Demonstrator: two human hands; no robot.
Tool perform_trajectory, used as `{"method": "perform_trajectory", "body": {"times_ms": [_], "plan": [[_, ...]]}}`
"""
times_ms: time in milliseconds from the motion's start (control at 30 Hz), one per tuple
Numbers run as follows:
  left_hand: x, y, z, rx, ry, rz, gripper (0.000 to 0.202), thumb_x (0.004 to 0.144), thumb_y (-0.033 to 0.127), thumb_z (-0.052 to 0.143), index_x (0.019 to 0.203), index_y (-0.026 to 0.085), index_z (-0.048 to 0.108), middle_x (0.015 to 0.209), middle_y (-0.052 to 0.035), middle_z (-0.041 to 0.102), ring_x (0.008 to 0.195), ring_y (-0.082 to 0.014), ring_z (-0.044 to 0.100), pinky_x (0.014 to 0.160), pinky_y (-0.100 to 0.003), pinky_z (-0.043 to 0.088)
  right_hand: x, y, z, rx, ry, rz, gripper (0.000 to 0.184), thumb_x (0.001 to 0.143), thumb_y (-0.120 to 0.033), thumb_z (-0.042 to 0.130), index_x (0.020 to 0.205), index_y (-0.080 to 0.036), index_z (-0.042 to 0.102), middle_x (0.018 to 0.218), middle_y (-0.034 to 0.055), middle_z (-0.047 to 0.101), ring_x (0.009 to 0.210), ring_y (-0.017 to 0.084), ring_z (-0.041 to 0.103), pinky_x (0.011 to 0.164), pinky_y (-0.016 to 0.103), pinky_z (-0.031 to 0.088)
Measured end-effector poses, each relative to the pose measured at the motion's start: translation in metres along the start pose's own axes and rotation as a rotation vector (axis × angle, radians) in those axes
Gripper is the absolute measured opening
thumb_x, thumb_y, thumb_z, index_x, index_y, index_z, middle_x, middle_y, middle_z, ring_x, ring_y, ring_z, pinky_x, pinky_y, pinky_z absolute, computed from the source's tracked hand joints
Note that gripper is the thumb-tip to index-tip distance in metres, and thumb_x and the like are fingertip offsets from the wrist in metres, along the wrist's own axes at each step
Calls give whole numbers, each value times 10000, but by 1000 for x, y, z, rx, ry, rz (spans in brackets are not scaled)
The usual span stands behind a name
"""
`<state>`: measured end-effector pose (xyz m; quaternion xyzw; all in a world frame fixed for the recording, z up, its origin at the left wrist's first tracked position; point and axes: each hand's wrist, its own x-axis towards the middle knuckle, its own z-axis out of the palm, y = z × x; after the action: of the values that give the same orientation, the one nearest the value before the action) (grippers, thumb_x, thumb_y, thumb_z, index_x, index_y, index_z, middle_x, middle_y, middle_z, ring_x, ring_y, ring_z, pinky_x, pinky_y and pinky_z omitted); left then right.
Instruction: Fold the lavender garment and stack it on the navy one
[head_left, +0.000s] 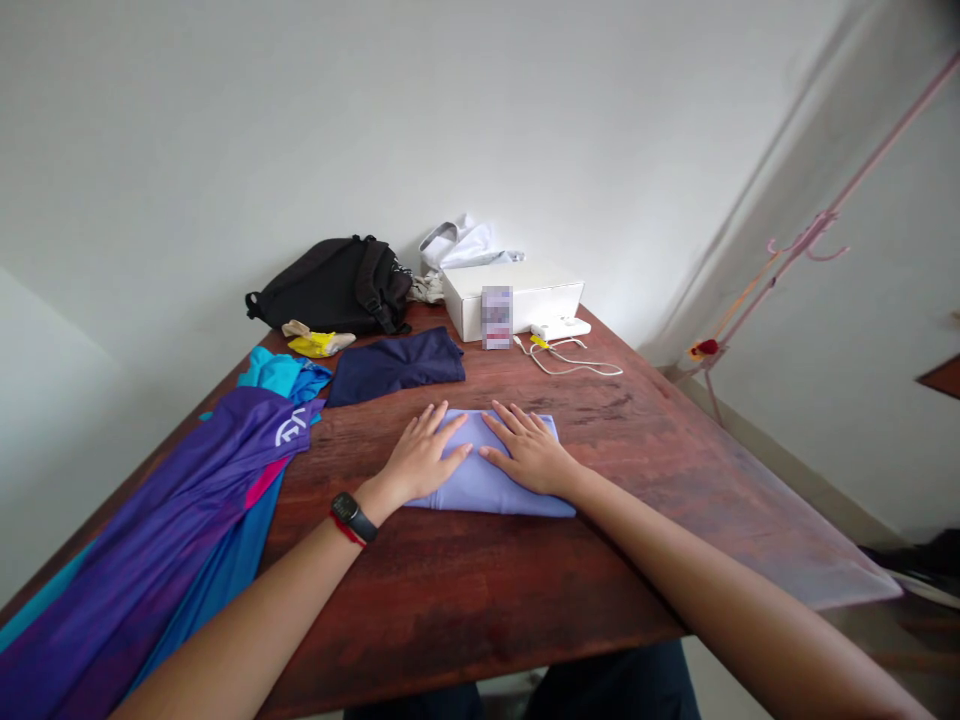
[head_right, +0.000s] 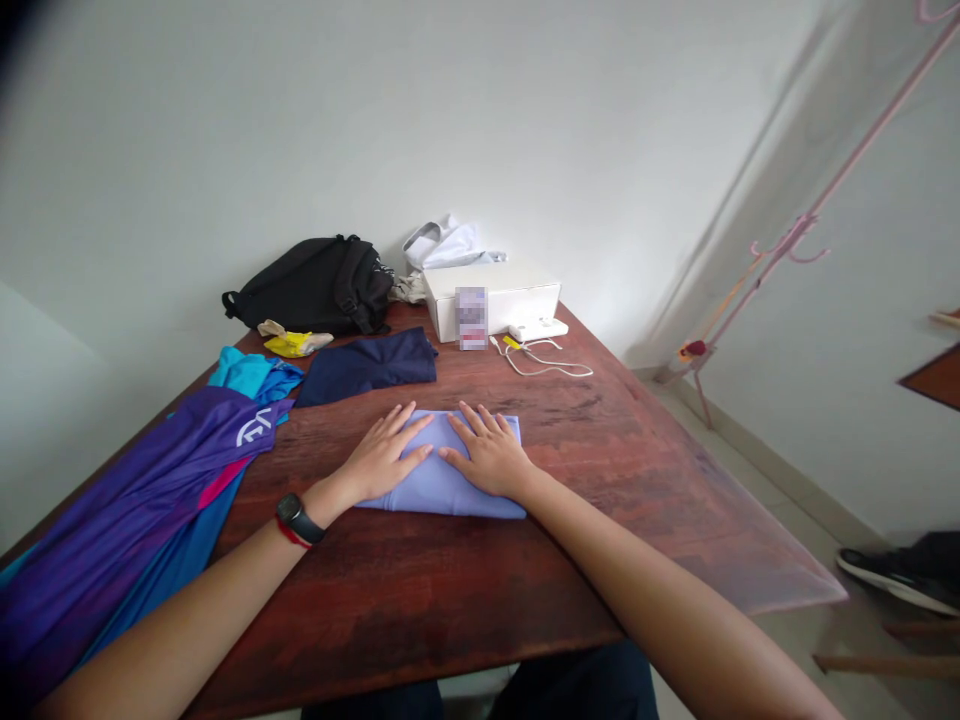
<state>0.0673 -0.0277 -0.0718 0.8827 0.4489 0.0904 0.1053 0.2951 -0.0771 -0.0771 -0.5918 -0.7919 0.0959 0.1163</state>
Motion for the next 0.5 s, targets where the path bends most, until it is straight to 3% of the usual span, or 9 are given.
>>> {"method": "perform_trajectory", "body": {"times_ms": [500], "plan": [[0, 0, -1, 11, -5, -1, 614, 1015, 575, 411, 1552, 278, 414, 1665, -108, 267, 1539, -347, 204, 1224, -549, 218, 1, 3, 3, 11, 37, -21, 715, 1005, -663, 339, 1589, -250, 351, 1677, 91, 230, 1533, 368, 229, 1218, 567, 229]]}}
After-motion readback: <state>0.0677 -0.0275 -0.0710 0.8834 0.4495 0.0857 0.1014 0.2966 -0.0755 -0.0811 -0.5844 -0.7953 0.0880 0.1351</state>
